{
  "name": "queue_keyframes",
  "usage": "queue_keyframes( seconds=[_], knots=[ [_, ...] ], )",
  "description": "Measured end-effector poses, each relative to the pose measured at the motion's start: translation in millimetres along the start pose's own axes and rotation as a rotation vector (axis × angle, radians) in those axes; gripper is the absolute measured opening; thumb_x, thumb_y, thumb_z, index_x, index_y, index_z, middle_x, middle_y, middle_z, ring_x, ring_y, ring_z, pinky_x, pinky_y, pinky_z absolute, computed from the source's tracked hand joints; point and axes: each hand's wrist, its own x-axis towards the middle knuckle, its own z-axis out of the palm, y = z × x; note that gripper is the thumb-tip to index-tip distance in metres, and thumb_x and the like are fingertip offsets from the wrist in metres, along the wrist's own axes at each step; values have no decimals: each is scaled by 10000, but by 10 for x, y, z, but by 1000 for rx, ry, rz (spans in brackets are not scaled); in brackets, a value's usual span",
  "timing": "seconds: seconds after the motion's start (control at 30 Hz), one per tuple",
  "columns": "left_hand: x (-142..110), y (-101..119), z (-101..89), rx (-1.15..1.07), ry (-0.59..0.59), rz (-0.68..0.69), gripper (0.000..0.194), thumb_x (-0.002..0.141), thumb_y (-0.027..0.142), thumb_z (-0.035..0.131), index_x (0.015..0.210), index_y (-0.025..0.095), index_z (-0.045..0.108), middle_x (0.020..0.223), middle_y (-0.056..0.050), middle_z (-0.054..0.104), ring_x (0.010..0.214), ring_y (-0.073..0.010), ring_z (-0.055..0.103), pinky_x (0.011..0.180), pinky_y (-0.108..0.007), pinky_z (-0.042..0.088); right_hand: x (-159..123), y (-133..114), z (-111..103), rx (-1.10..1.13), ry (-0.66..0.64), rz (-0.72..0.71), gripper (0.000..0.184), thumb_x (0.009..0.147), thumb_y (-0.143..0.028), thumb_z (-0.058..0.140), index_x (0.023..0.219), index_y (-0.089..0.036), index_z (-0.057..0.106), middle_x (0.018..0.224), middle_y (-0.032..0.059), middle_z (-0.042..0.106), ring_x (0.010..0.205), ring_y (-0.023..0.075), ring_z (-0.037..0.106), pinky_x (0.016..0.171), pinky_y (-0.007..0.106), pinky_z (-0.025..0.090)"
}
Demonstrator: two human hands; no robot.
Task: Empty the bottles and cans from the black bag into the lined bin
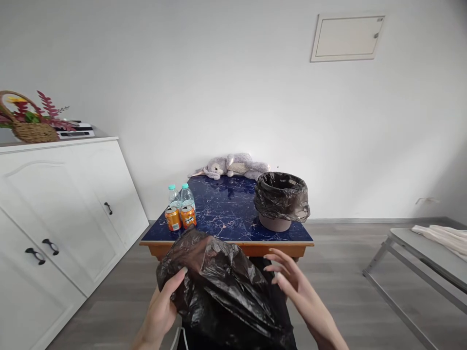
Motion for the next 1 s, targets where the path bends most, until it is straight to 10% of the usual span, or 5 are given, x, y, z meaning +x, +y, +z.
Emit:
queue_keyframes(
  seconds=[0.3,0.53,0.7,0.87,1.0],
  knots=[
    [125,-24,-55,90,-101,-42,663,691,642,888,1188,207,827,1223,-90,819,1388,-416,617,1140,-448,557,103,54,520,-265,-167,22,411,905,-593,739,782,-203,694,749,-19,667,773,199,619,714,278,481],
    [502,-146,-149,502,-101,51,704,881,730,692,1379,233,686,1482,-118,683,1439,-393,573,1176,-464,498,21,-83,400,370,113,266,583,783,-578,895,1258,-263,771,1253,36,797,1239,308,688,1095,376,505],
    [587,-396,4,382,-208,5,992,793,710,816,1577,244,423,1621,-154,543,1517,-349,492,1254,-476,405,-66,-52,328,683,174,390,525,669,-463,988,1134,-270,838,1188,42,831,1244,356,716,1119,464,538],
    [518,-737,20,153,-608,-408,897,660,747,897,1353,218,688,1454,-146,700,1437,-392,576,1248,-516,407,-75,-53,220,706,145,403,494,682,-495,966,1110,-275,853,1140,38,844,1276,376,703,1141,498,537],
    [471,-827,46,10,-567,-532,767,616,708,943,1166,198,783,1257,-134,802,1290,-402,692,1143,-509,517,-44,-81,137,562,269,367,563,701,-524,943,1183,-258,827,1228,23,821,1357,358,647,1207,477,474]
  ],
)
